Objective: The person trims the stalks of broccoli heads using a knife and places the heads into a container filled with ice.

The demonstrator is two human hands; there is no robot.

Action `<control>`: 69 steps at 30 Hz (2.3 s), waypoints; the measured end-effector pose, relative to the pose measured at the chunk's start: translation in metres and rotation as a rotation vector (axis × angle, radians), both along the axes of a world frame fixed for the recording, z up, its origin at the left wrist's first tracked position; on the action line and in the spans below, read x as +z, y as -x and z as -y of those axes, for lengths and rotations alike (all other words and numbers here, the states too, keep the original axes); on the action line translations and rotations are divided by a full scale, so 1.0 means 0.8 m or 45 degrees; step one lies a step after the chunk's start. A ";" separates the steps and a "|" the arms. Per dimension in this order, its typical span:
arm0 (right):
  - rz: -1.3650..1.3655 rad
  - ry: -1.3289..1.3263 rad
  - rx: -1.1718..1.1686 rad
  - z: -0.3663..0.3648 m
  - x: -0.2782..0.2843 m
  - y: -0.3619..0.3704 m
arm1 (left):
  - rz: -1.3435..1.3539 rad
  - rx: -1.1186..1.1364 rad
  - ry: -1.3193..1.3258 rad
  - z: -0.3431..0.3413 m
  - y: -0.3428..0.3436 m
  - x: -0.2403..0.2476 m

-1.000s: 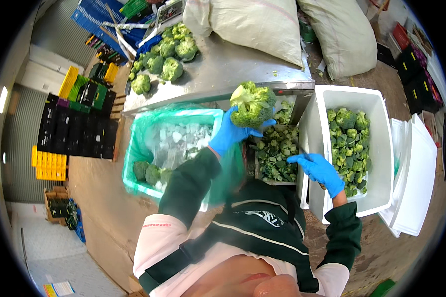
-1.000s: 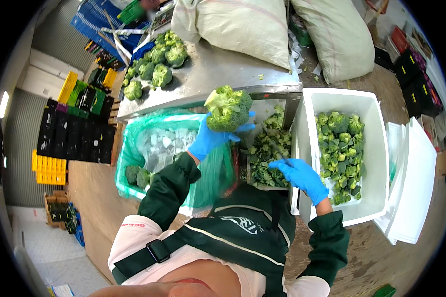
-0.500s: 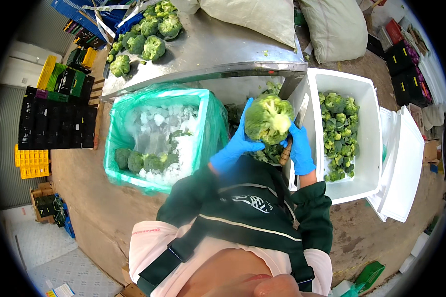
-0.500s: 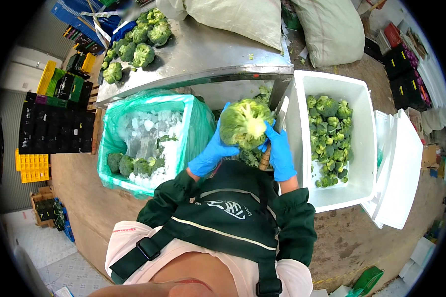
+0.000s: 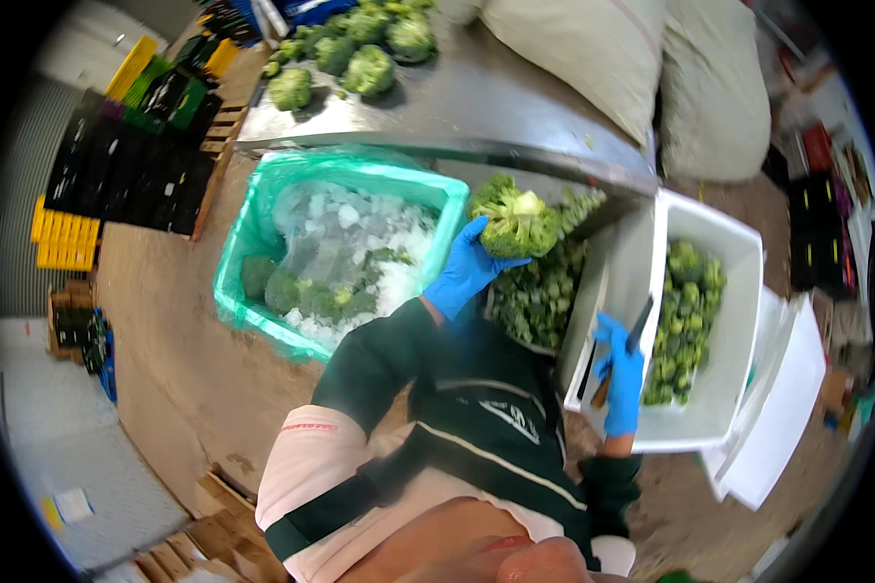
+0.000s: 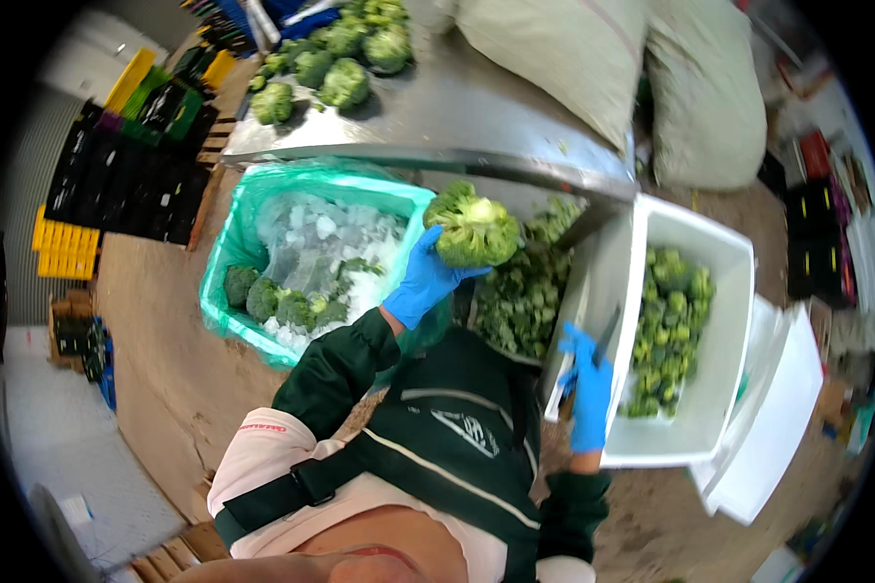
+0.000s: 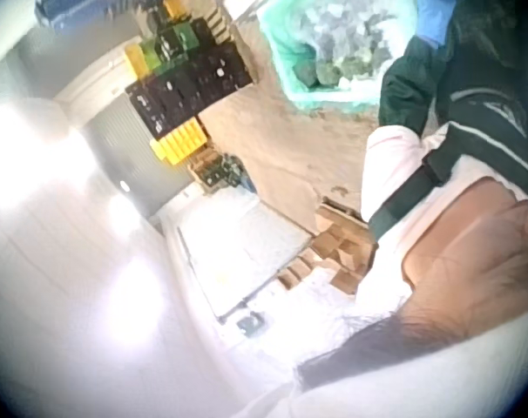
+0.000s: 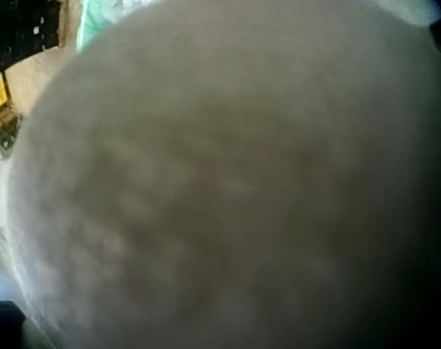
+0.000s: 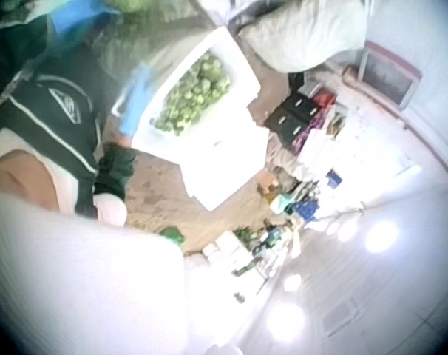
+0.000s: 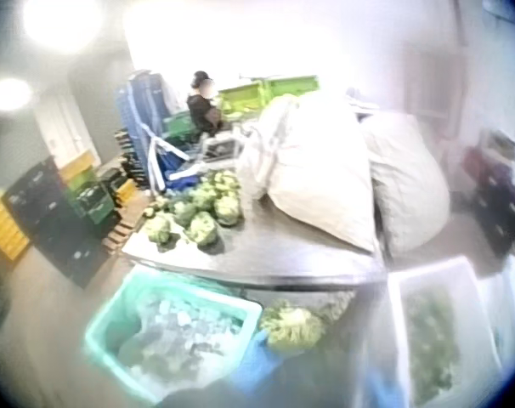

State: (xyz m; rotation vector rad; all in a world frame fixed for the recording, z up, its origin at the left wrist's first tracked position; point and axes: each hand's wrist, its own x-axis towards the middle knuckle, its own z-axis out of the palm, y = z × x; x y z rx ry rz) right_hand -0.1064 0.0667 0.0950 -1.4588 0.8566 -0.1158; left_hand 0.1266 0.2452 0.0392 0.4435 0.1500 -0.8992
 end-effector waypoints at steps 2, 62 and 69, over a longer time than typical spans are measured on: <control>-0.100 -0.031 -0.037 -0.010 -0.017 0.014 | 0.103 0.074 -0.040 -0.005 -0.058 -0.001; 0.603 0.255 0.756 -0.219 0.008 -0.199 | 0.366 0.175 -0.456 -0.244 0.056 0.081; 0.276 1.490 1.056 -0.108 0.033 -0.108 | 0.324 0.267 -0.599 -0.114 0.094 0.080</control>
